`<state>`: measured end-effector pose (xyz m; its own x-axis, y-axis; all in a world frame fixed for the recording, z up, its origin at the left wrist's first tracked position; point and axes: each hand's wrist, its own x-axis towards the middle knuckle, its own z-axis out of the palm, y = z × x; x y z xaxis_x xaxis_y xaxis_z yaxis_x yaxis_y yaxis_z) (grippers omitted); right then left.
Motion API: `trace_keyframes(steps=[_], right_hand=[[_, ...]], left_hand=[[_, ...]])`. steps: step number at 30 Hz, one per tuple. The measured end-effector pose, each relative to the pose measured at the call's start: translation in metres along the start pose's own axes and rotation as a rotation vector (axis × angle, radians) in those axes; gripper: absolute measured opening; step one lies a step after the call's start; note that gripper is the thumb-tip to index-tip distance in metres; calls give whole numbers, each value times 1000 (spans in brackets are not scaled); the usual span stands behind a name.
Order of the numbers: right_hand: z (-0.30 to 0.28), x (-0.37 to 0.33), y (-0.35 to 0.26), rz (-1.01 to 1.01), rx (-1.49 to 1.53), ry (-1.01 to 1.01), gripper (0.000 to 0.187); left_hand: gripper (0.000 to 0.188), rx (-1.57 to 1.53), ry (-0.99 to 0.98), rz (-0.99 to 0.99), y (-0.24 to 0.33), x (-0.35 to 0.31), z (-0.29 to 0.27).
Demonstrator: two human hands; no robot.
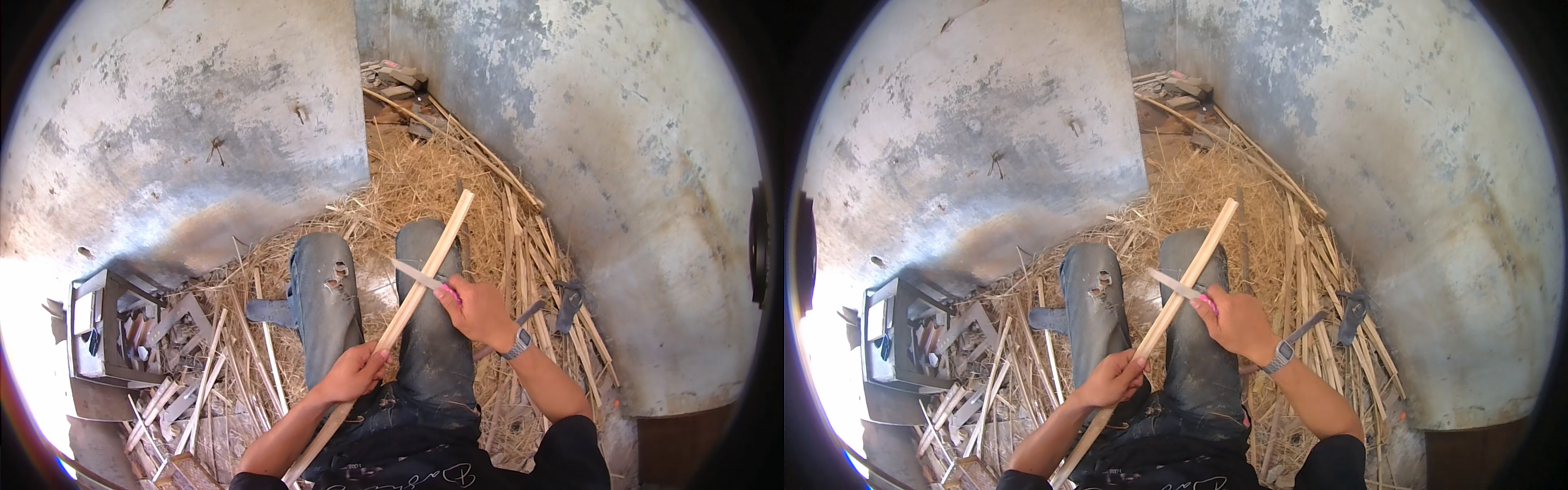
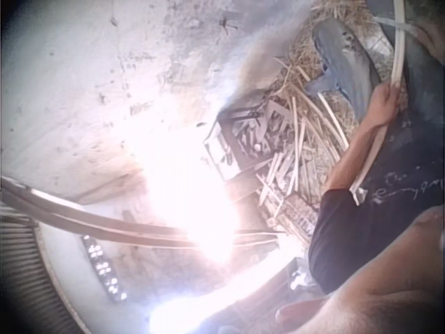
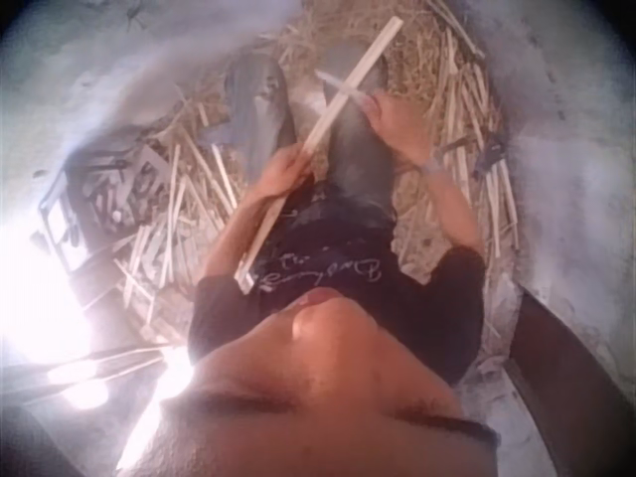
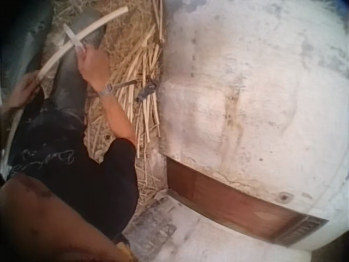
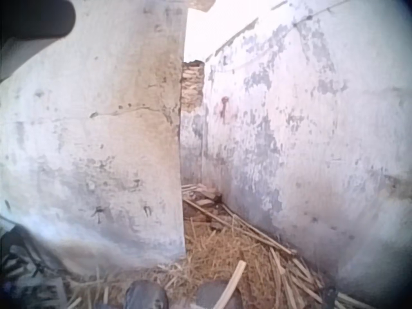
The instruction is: The person sits on the floor and whittles a long bamboo stick using a small knife, shaving off thin strips to smooth and shape the wood.
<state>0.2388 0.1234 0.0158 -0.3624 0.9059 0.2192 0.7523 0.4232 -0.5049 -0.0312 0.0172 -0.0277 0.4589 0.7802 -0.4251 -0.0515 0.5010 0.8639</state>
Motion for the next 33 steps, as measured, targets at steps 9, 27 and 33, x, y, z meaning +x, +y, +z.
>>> trace_keyframes(steps=[9, 27, 33], right_hand=[[-3, 40, 30, -48, -262, -29, 60], [-24, 60, 72, -17, -281, -165, 65], [-10, 39, 32, -111, -270, -213, 67]], left_hand=[[31, 38, 54, -18, 1, 3, 3], [32, 203, 139, 9, 3, -11, 4], [37, 237, 160, -30, 1, -6, 0]])
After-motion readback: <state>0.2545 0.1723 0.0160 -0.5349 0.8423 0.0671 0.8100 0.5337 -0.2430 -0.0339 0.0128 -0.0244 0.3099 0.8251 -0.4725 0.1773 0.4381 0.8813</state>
